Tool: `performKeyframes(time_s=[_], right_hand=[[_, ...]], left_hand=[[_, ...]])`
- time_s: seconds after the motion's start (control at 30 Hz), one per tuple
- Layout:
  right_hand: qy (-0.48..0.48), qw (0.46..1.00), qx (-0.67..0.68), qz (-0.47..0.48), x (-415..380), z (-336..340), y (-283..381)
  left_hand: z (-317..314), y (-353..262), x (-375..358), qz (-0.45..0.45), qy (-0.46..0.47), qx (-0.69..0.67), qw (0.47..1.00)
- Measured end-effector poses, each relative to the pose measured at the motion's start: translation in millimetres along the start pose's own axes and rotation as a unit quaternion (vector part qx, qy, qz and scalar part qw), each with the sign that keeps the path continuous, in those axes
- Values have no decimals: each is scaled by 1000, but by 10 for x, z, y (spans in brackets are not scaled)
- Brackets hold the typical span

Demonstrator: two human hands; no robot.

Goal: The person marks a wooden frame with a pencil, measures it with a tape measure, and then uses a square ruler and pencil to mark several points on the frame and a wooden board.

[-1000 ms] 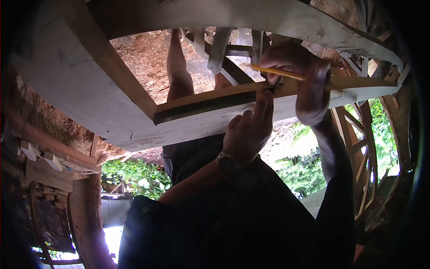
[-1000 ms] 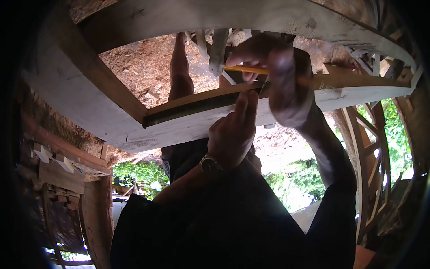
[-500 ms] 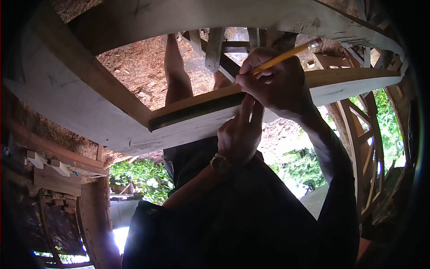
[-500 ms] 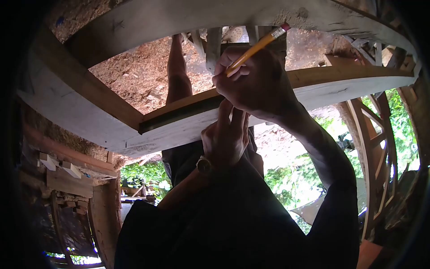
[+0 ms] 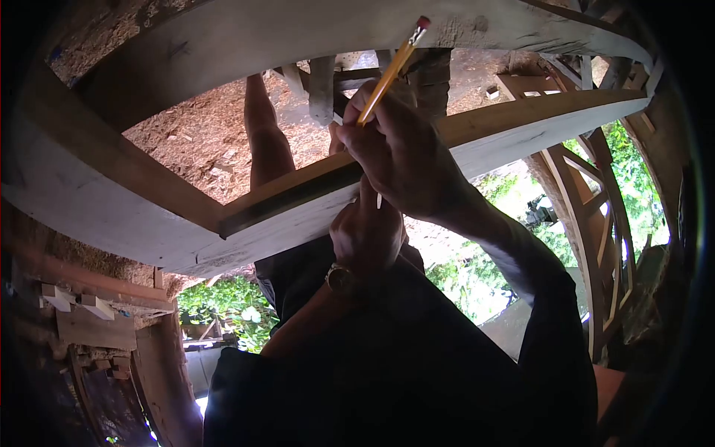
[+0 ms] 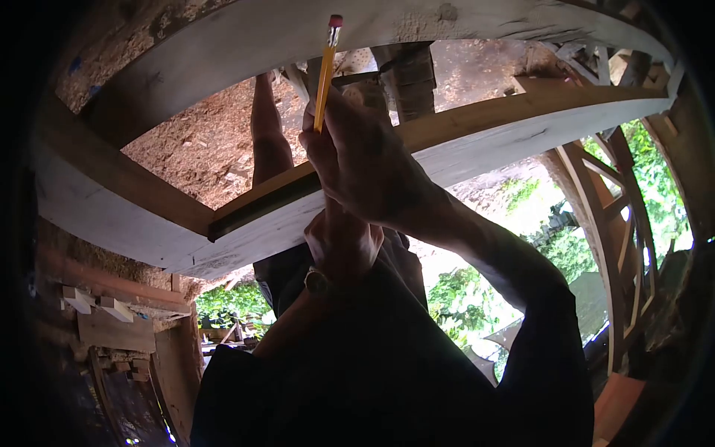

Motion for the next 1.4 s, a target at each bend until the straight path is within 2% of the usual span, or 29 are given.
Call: performKeyframes(time_s=[0.1,0.2,0.23,0.27,0.33,0.43,0.53,0.73,0.93,1.03,1.4], right_hand=[[-4,997,10,-73,-31,-29,-151],[-59,998,-14,-3,-3,15,-243],[-20,997,-75,1,42,25,-153],[-19,997,-38,-64,66,18,-163],[37,994,-66,-80,50,-62,-210],[48,994,-88,-45,69,-52,-136],[71,991,-89,-77,37,-84,-165],[41,992,-115,-41,41,-24,-137],[48,992,-86,-78,28,-29,-132],[44,992,-109,-42,45,-31,-69],[37,994,-93,-49,41,-32,-94]], left_hand=[[-80,65,-54,5,-1,6,1000],[92,-57,99,-11,-25,33,999],[155,-92,124,-16,-30,43,999],[201,-117,142,-25,-37,50,998],[217,-117,137,-26,-39,46,998],[218,-123,151,-35,-59,40,997],[239,-129,156,-43,-67,42,996],[249,-137,162,-44,-70,55,995],[233,-126,161,-42,-66,52,996],[243,-122,158,-40,-72,50,995],[234,-117,161,-37,-65,60,995]])
Point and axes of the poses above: each hand's wrist, its own x-axis towards the middle knuckle, its own z-axis out of the back of the hand, y = z × x, the point moved 10 cm from there along x, towards the middle knuckle, and after that the axes turned 10 degrees about -y, right-handed, at the moved point
